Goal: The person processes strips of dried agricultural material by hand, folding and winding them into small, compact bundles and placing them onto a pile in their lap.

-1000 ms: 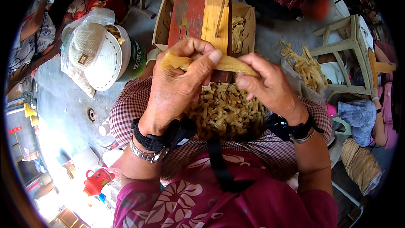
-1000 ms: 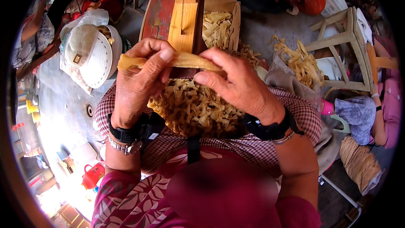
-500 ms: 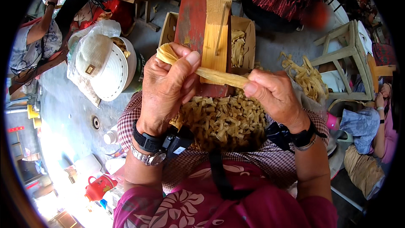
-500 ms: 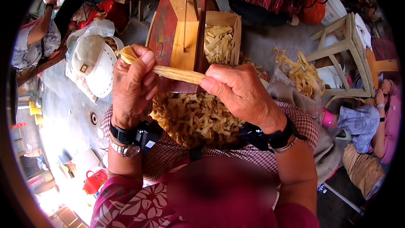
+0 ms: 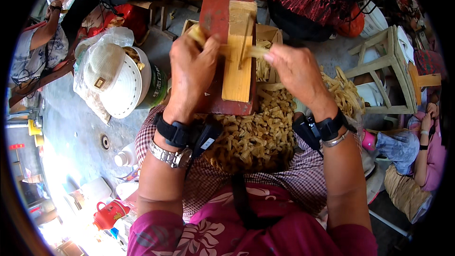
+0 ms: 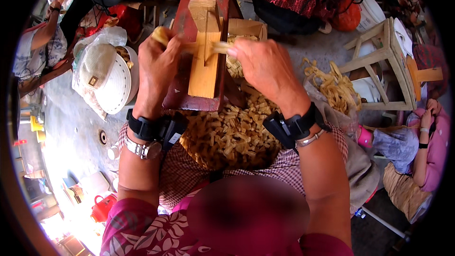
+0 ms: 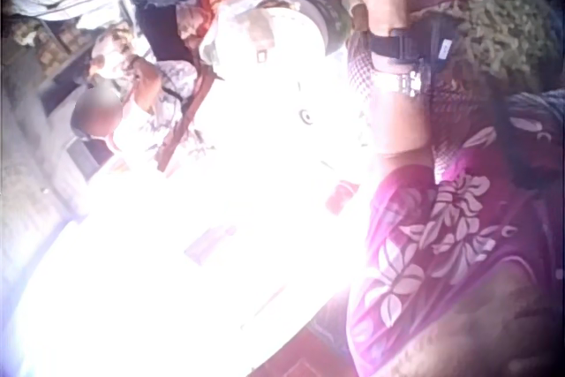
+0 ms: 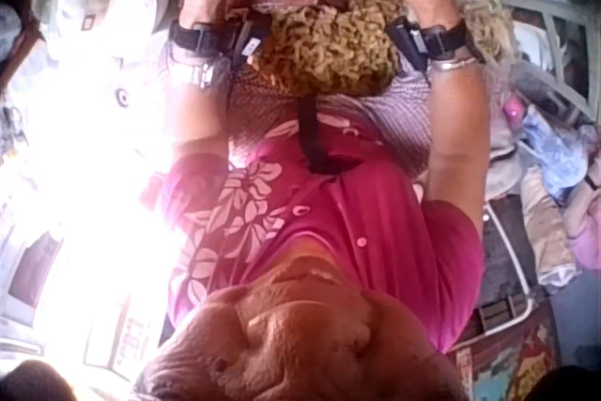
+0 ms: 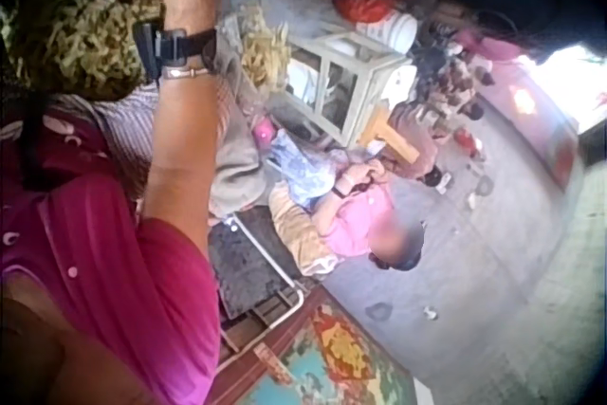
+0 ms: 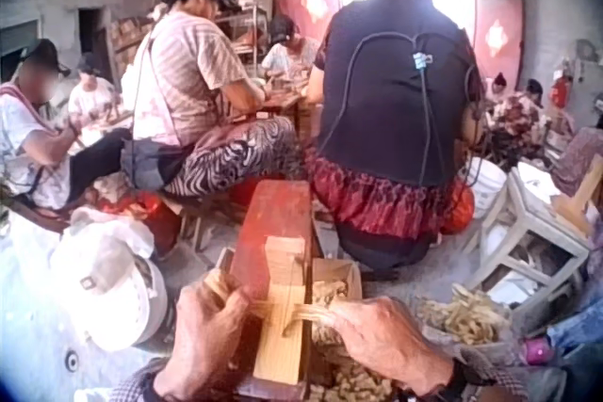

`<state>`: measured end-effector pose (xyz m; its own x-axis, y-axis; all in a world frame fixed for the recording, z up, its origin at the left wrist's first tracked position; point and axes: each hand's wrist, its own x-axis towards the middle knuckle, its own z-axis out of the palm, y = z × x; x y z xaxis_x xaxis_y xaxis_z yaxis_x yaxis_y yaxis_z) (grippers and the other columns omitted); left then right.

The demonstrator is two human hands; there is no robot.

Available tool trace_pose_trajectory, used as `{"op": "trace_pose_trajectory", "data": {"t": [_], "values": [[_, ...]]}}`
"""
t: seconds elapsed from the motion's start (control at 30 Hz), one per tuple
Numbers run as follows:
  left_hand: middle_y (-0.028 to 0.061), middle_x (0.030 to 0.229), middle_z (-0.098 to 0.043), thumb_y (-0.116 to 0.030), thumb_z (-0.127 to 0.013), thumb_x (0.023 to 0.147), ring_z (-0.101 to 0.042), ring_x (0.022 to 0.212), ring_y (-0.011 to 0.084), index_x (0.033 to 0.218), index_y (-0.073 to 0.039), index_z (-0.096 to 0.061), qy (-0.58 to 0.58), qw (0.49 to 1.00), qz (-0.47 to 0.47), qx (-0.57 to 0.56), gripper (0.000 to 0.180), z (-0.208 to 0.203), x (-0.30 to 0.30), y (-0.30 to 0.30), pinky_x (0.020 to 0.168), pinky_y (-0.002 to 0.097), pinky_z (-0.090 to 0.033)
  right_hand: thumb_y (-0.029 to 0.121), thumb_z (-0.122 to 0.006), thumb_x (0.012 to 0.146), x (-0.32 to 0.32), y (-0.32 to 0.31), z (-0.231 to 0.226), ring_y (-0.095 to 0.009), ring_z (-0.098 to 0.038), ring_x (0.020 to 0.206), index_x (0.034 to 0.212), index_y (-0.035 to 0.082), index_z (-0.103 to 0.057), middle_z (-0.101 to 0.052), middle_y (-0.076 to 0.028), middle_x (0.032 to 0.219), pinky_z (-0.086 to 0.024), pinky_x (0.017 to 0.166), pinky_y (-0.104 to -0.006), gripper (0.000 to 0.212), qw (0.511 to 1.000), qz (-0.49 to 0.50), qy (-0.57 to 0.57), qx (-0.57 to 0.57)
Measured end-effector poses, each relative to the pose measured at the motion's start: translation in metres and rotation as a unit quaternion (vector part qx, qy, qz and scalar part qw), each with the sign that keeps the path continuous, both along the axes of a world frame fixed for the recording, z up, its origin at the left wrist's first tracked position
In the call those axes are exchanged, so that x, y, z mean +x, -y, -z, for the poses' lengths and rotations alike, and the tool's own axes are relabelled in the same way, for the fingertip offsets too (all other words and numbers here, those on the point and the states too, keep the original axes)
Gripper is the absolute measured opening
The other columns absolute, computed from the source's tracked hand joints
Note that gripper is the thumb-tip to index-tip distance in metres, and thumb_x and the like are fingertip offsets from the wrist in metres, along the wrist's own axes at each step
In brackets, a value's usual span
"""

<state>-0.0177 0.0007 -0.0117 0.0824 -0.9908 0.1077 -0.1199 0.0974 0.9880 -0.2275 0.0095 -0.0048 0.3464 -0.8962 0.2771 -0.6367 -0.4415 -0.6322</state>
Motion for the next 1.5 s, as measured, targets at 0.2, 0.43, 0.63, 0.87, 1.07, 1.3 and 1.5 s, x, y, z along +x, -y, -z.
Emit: {"op": "trace_pose_trajectory", "data": {"t": [0.2,0.43,0.63,0.87,1.07,1.3,1.5], "values": [[-0.0006,0.062,-0.058,-0.033,-0.063,0.088,-0.048,0.049,0.0029,0.085,-0.002,-0.062,0.063,0.939,0.275,0.197,0.031,-0.046,0.026,-0.056,0.042,0.0176,-0.034,0.022,-0.058,0.091,0.008,-0.045,-0.011,-0.013,-0.054,0.051,0.083,0.003,-0.058,-0.051,-0.007,0.057,-0.041,0.044,-0.0306,0.021,0.99,-0.044,0.124,0.055],[0.0011,0.069,-0.055,-0.04,-0.041,0.098,-0.049,0.064,0.0069,0.092,0.003,-0.062,0.047,0.87,0.375,0.315,0.048,-0.029,0.009,-0.068,0.059,0.0223,-0.042,0.02,-0.068,0.078,0.039,-0.087,-0.005,-0.014,-0.056,0.055,0.074,0.008,-0.053,-0.052,-0.001,0.064,-0.043,0.042,-0.0277,0.02,0.949,-0.226,0.166,-0.146],[0.0052,0.069,-0.062,-0.032,-0.052,0.095,-0.055,0.06,0.0094,0.106,0.004,-0.06,-0.154,0.855,0.344,0.357,0.038,-0.008,-0.031,-0.085,0.058,0.021,-0.046,0.015,-0.058,0.08,0.059,-0.128,0.01,-0.021,-0.056,0.065,0.077,0.003,-0.051,-0.05,-0.006,0.066,-0.045,0.051,-0.0331,0.015,0.912,-0.338,0.22,-0.073],[-0.0011,0.062,-0.053,-0.022,-0.056,0.093,-0.048,0.054,0.0067,0.092,-0.003,-0.058,-0.354,0.81,0.295,0.363,0.019,-0.004,-0.035,-0.079,0.05,0.0207,-0.041,0.009,-0.062,0.078,0.037,-0.117,-0.004,-0.018,-0.054,0.063,0.08,0.003,-0.055,-0.049,-0.003,0.071,-0.046,0.05,-0.0286,0.009,0.916,-0.195,0.315,-0.156],[-0.0019,0.078,-0.061,-0.009,-0.059,0.09,-0.051,0.071,0.0026,0.09,0.0,-0.06,-0.082,0.909,0.31,0.266,0.01,-0.027,-0.033,-0.087,0.062,0.0193,-0.042,0.008,-0.056,0.09,0.012,-0.081,0.002,-0.026,-0.045,0.065,0.082,0.0,-0.051,-0.045,-0.01,0.074,-0.038,0.058,-0.0363,0.013,0.931,0.034,0.362,-0.041],[0.0012,0.065,-0.06,-0.021,-0.055,0.094,-0.056,0.052,0.0076,0.09,-0.001,-0.06,-0.11,0.897,0.325,0.279,0.02,-0.026,-0.019,-0.083,0.046,0.0188,-0.042,0.02,-0.042,0.099,0.021,-0.08,0.004,-0.01,-0.056,0.086,0.104,0.0,-0.054,-0.061,-0.006,0.094,-0.047,0.074,-0.0239,0.023,0.902,0.004,0.393,0.181],[0.0035,0.062,-0.062,-0.006,-0.061,0.087,-0.058,0.052,0.0113,0.084,0.0,-0.063,0.122,0.974,0.188,0.044,0.007,-0.026,-0.022,-0.089,0.048,0.0212,-0.043,0.021,-0.048,0.096,0.025,-0.077,0.006,-0.007,-0.047,0.066,0.09,-0.003,-0.055,-0.054,-0.003,0.072,-0.042,0.059,-0.0256,0.026,0.925,0.023,0.33,0.186]]}}
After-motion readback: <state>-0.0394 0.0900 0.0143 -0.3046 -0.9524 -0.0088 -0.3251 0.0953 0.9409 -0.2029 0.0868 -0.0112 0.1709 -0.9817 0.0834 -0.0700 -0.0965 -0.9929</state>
